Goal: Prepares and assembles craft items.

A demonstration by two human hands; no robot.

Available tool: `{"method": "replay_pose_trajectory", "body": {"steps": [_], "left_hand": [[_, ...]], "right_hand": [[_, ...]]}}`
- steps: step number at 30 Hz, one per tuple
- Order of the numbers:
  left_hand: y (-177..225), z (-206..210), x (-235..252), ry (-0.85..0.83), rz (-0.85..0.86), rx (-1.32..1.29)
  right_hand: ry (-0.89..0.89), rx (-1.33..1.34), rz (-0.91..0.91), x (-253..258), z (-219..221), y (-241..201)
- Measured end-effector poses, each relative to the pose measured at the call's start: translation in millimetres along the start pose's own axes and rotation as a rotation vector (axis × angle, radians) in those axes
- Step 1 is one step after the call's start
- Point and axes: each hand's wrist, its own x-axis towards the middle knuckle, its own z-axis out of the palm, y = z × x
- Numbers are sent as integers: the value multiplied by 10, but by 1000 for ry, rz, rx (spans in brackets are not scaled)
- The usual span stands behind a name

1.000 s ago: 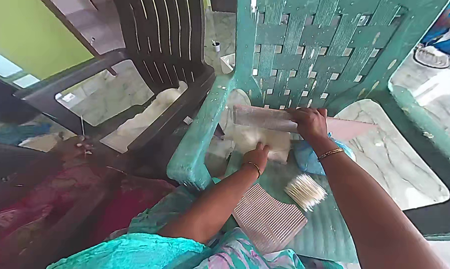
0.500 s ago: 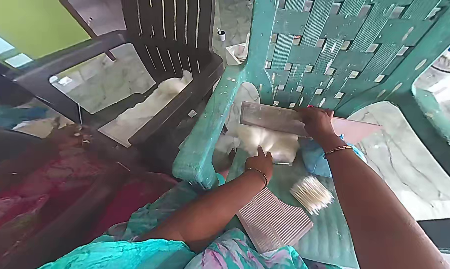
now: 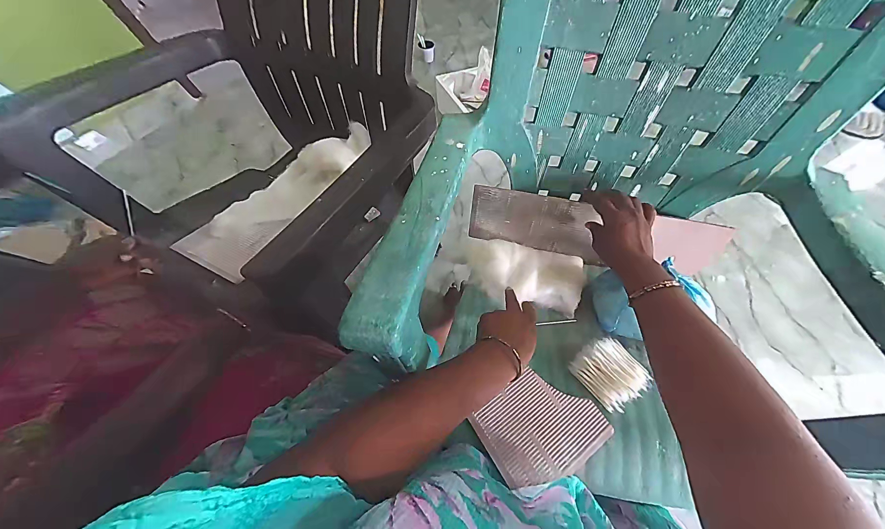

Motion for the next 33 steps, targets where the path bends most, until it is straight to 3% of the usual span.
{"method": "replay_pose_trajectory", "body": {"steps": [4,7,10,15,19,25,27,28,31,33], "left_hand": [[-270,57,-401,35,139,-68],[-735,460,-596,138,371,-244],[-1031,1021,-673,539,750,-237],[-1080,1311,-802,557,724,-439],[-1215,1451,-742,606,823,-480],[-1299,1281,-767,309,849,-419],[-1329,1264,-727,285,877,-414],[-1336,1284,-712,308,898,-409],[-1322,1509,-566,671,1016,-406],[-1314,1528,-534,707,1035,-405]], "right_hand": [[161,157,-6,-349,-238,-94],[162,197,-60,-695,-247,-147],[136,189,-150,-963,-43,-291],[96,200,-218,-1076,359,-690],[75,112,-201,-1011,570,-873],[189,118,-207,-1080,743,-923],[236,106,-225,-1179,745,-954],[253,96,-255,-1240,745,-963],[272,82,-286,-1363,731,-967],[290,86,-227,-1374,693,-979]]}}
